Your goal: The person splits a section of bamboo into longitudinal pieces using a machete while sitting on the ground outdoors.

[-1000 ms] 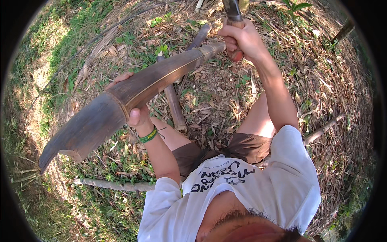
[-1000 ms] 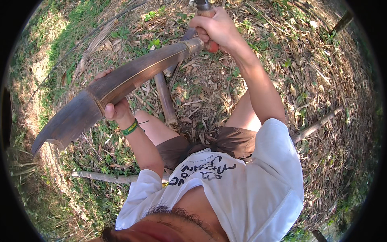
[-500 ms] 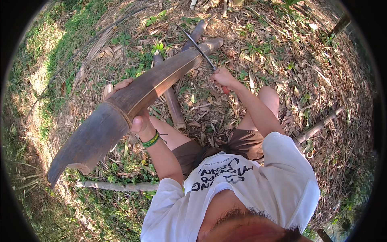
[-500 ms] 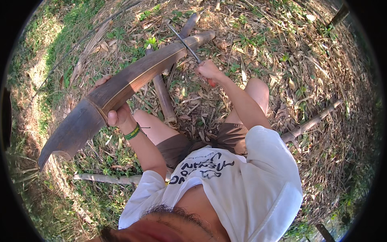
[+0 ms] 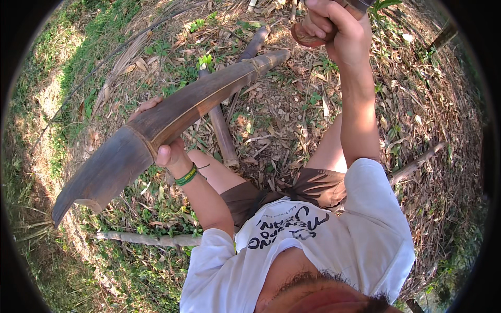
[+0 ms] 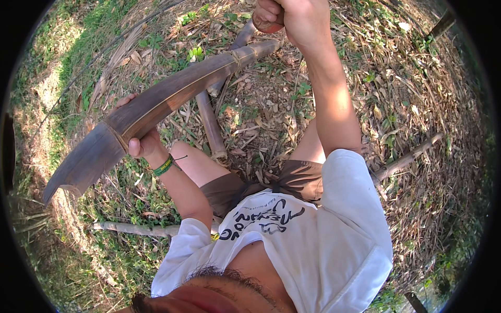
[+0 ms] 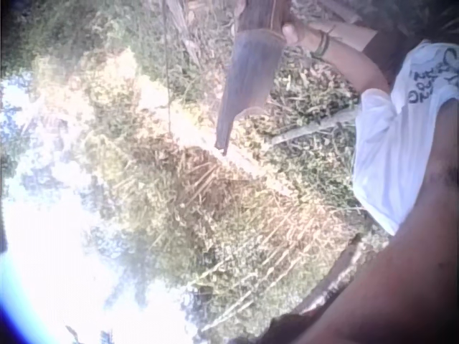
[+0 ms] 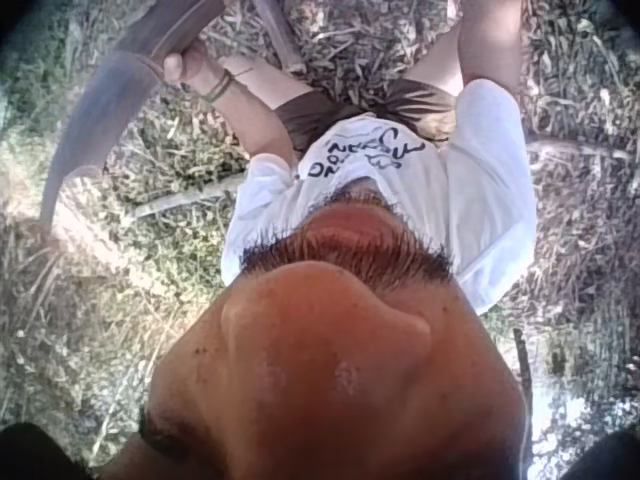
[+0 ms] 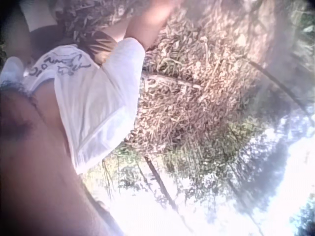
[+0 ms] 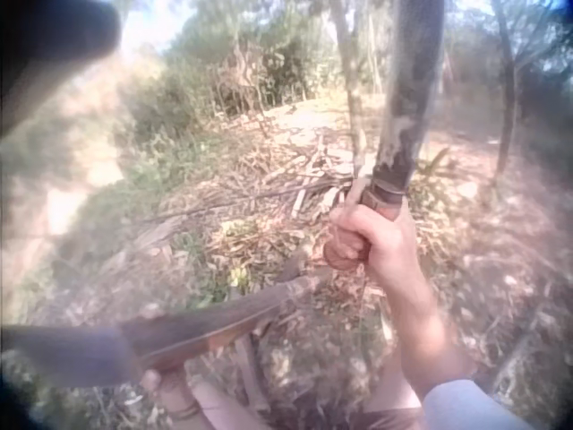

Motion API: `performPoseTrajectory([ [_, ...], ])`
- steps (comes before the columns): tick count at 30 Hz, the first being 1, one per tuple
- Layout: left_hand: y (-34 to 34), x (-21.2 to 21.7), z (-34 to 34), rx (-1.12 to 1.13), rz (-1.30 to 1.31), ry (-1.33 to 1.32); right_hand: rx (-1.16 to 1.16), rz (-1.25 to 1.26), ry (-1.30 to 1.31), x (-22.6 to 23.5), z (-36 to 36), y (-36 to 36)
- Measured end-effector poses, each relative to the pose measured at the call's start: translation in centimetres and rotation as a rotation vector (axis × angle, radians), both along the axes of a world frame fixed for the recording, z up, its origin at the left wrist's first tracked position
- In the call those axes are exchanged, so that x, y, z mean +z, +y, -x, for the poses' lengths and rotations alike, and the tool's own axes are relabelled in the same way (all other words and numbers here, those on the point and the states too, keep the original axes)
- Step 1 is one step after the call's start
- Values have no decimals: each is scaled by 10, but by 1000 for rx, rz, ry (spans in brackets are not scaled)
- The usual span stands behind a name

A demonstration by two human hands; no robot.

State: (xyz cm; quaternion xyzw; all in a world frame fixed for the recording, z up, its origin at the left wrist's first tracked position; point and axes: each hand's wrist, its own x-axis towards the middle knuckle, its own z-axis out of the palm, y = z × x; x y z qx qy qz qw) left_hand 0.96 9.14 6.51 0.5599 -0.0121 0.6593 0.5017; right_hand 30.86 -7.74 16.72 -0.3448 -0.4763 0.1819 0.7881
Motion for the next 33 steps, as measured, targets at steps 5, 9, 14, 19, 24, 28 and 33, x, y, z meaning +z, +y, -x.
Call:
performPoseTrajectory([
  [5,16,-9,-2,-115,-266,20,-160,988,-39,-270,27,51],
  [9,-5,-19,12,39,-29,5,-46,1098,19,-318,42,66],
  [14,-7,-6,2,50,-24,67,-53,1109,100,-231,12,55],
  [19,-3,-8,9,76,-50,59,-155,365,6,-31,6,27],
  [24,-3,-5,6,103,-51,69,-261,-255,14,-35,4,9],
  [28,-6,-1,-17,47,-120,72,-273,927,96,-301,38,42],
  [33,-10,-26,1,79,-16,-16,-186,1102,-9,-331,58,51],
])
